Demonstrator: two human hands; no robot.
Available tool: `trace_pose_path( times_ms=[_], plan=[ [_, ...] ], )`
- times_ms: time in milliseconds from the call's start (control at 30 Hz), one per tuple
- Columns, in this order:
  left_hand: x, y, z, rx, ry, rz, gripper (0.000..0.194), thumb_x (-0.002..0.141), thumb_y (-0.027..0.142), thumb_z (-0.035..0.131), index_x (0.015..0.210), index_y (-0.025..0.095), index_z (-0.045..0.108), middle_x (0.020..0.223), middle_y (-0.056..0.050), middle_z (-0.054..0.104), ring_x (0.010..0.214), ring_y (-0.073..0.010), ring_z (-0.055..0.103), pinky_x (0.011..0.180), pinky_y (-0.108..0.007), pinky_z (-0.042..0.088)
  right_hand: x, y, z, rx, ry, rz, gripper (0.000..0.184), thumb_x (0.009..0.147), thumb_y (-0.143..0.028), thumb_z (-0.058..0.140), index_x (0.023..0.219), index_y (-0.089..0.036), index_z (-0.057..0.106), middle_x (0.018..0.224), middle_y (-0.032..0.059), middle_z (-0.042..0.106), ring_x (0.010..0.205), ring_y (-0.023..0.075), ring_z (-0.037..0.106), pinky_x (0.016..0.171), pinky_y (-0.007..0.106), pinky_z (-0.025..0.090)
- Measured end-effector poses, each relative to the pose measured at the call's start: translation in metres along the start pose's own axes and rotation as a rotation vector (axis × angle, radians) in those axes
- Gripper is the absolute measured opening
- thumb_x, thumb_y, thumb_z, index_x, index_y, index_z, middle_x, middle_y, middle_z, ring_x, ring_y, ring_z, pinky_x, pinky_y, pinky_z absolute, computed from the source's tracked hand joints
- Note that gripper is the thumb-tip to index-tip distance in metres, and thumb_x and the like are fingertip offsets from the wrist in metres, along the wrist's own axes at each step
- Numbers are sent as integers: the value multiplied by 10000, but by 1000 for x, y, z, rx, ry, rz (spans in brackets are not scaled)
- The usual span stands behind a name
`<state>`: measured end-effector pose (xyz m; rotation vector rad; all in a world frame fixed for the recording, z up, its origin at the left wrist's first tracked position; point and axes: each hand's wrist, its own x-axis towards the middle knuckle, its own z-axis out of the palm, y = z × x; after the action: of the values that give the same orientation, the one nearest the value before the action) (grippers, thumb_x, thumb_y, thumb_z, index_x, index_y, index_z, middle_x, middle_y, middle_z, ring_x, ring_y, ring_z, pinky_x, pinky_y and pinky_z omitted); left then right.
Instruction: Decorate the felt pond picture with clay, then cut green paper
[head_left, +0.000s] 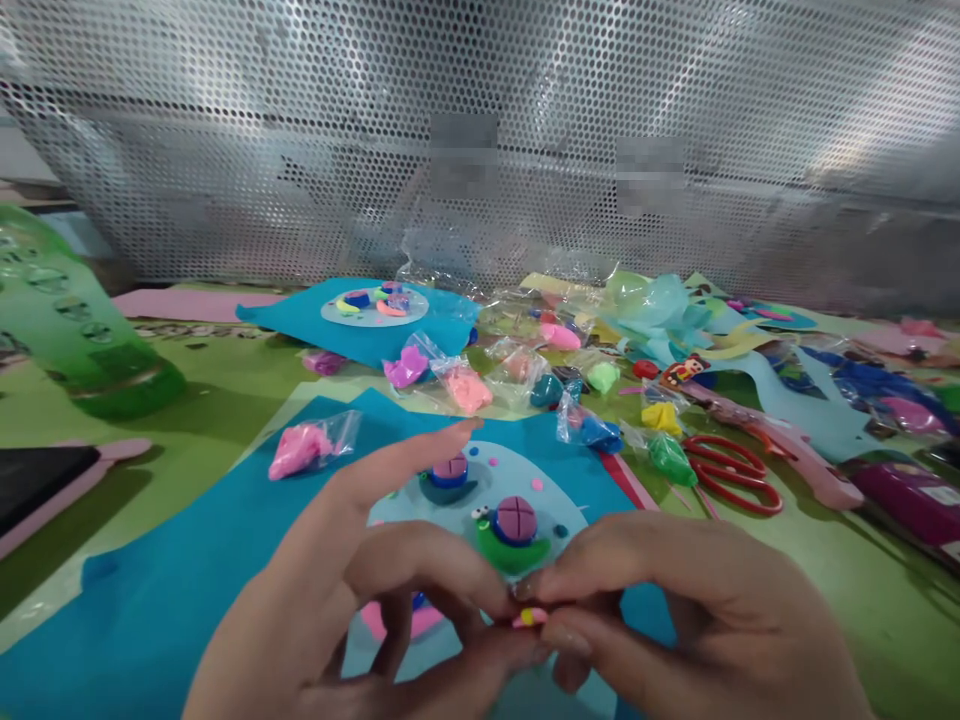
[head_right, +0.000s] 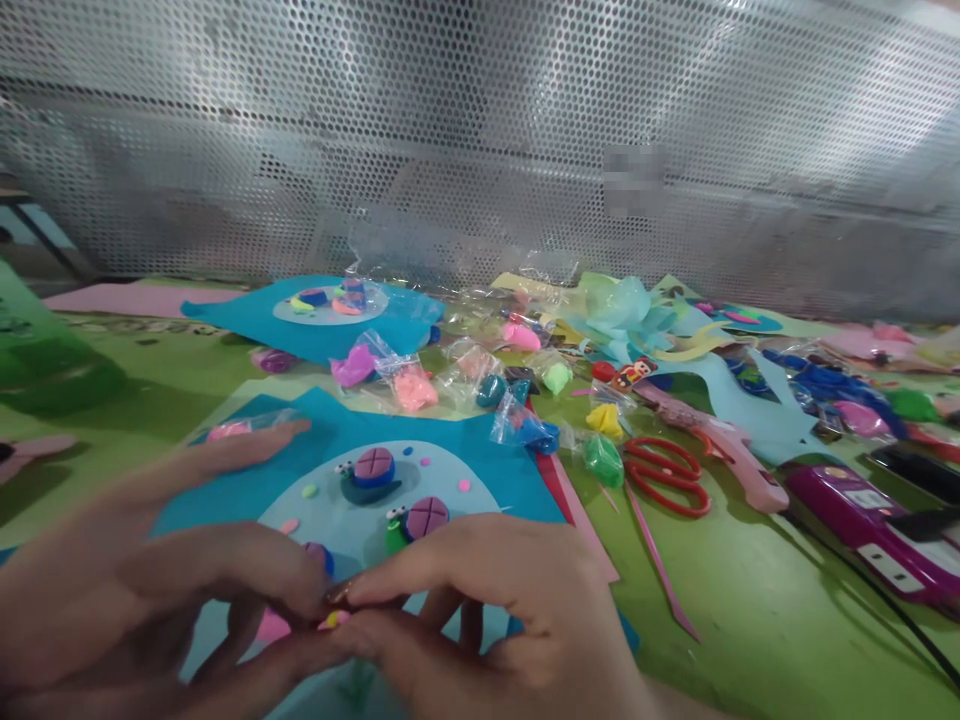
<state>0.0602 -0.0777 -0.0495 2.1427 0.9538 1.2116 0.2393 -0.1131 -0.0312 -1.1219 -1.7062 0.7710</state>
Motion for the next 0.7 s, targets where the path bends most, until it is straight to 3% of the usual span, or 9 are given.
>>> trace_pose_path(
  times_ms=[67,133,267,367,700],
  plan=[
    [1,-1,-2,38,-48,40,301,653,243,681,915,358,588,536,109,632,440,-110,617,260,-108,413,0,0,0,-39,-3,3,16,710,-206,670,718,-215,680,579,-12,680,460,98,616,443,161,507],
    [0,-1,-2,20,-75,26,320,658,257,677,946,363,587,525,109,630,423,-103,610,264,-102,408,1,0,-1,-72,-9,5,19,715,-209,663,701,-213,676,560,-16,675,455,93,613,435,151,500],
    [-2,3,2,-115,-33,-118,666,641,328,699,1228,374,389,547,96,645,432,-121,621,262,-109,392,3,-1,-1,-103,3,7,39,713,-190,657,688,-213,675,589,-25,686,469,82,618,439,135,496],
    [-4,6,5,-168,-30,-199,792,625,295,724,1290,369,299,579,80,658,438,-125,620,261,-114,363,3,-1,0,-106,23,23,52,702,-167,660,687,-214,678,600,-33,688,461,76,614,438,130,495],
    [-5,10,5,-98,17,-289,673,645,236,695,1221,398,388,560,80,636,464,-137,601,304,-162,378,1,0,2,-32,27,12,89,708,-163,654,783,-201,685,585,-28,674,430,76,600,429,139,497]
  ],
)
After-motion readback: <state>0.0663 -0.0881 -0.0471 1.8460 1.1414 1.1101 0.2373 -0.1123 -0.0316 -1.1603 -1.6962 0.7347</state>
